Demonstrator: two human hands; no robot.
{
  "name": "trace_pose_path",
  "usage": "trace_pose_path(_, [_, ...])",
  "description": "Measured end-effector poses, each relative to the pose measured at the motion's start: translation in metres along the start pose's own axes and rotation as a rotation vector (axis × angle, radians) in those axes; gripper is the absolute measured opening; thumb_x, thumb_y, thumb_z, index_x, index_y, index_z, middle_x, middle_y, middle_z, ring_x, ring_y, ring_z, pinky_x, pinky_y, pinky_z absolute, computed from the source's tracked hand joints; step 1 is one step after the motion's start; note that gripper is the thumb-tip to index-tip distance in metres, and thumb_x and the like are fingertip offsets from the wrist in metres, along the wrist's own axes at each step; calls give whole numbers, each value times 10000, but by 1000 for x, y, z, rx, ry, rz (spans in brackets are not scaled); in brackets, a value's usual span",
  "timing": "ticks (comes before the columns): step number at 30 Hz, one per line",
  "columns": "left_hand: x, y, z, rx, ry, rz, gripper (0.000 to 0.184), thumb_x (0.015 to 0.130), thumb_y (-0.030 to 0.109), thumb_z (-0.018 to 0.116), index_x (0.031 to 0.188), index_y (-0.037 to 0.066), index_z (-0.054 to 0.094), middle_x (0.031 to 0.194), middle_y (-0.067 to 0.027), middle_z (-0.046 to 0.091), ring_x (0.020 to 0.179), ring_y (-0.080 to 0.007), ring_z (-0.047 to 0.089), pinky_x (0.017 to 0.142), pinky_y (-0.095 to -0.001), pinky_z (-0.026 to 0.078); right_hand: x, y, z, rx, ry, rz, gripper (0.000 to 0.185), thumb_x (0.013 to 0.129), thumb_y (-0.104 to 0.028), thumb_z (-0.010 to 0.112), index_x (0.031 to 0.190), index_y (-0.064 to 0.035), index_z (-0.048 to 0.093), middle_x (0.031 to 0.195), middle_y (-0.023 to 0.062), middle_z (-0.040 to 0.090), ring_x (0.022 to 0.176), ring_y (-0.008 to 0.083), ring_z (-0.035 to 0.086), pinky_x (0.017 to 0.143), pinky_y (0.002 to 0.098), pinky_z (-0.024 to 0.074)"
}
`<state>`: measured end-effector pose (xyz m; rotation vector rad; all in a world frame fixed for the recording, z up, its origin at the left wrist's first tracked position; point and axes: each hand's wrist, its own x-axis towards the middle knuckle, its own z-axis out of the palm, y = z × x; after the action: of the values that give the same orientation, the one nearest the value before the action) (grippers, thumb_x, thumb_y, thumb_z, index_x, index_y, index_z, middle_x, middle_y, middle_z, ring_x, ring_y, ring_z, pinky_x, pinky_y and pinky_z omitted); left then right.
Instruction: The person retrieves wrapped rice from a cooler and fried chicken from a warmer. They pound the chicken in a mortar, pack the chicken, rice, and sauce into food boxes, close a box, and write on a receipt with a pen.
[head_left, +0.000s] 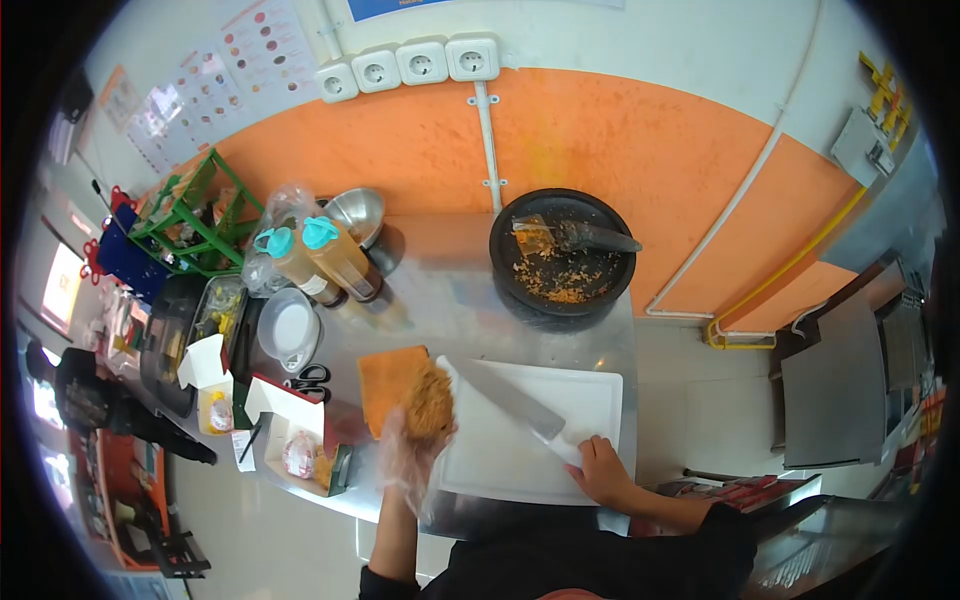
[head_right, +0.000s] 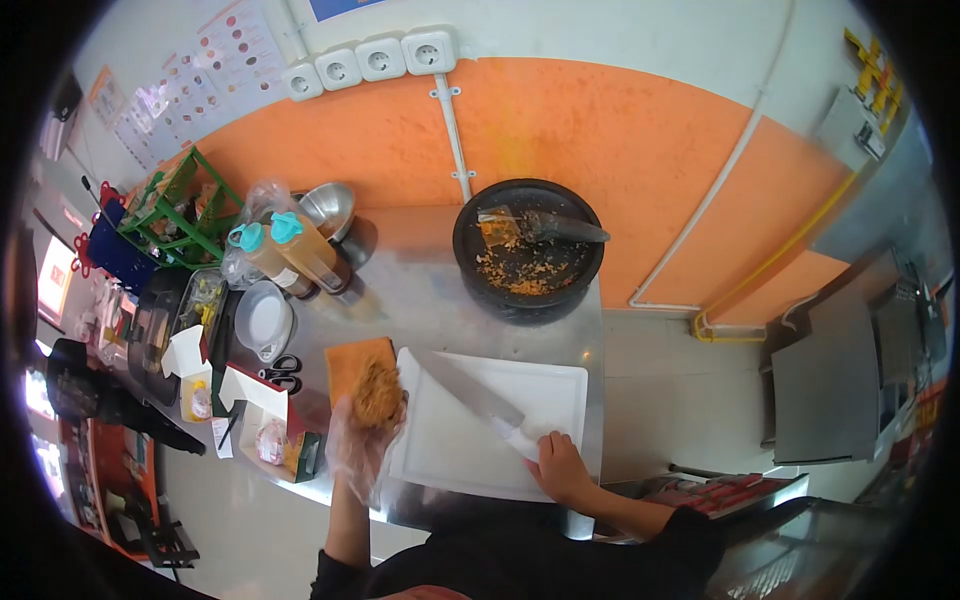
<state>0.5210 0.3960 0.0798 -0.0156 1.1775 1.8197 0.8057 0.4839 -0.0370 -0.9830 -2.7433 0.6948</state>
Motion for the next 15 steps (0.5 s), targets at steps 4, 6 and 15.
trace_pose_path(4, [84,-9,66,142,-192,-216,524,922,417,496,1275,36,427,1186,-160,556,976,-324,611,809,-410,550,80,23,-72,-158,57,92,479,834,-345,637,1075,54,529,1062,246,534,966,371,521,816,455,444])
trace_pose_path(6, [140,-25,103,330,-309,-270,482,923,401,490,1249,46,463,1187,-141,564,947,-285,625,773,-383,562,155,67,-111,-82,501,81,503,832,-270,639,1213,9,466,1131,188,530,1026,381,506,873,462,402])
trace_pose_path(15, [224,-98,202,868,-364,-73,517,905,460,462,1194,37,540,1049,-146,643,998,-257,612,761,-375,550,307,151,-154,-623,81,231,591,726,-292,746,1184,-39,472,1157,148,553,1162,294,473,954,558,343])
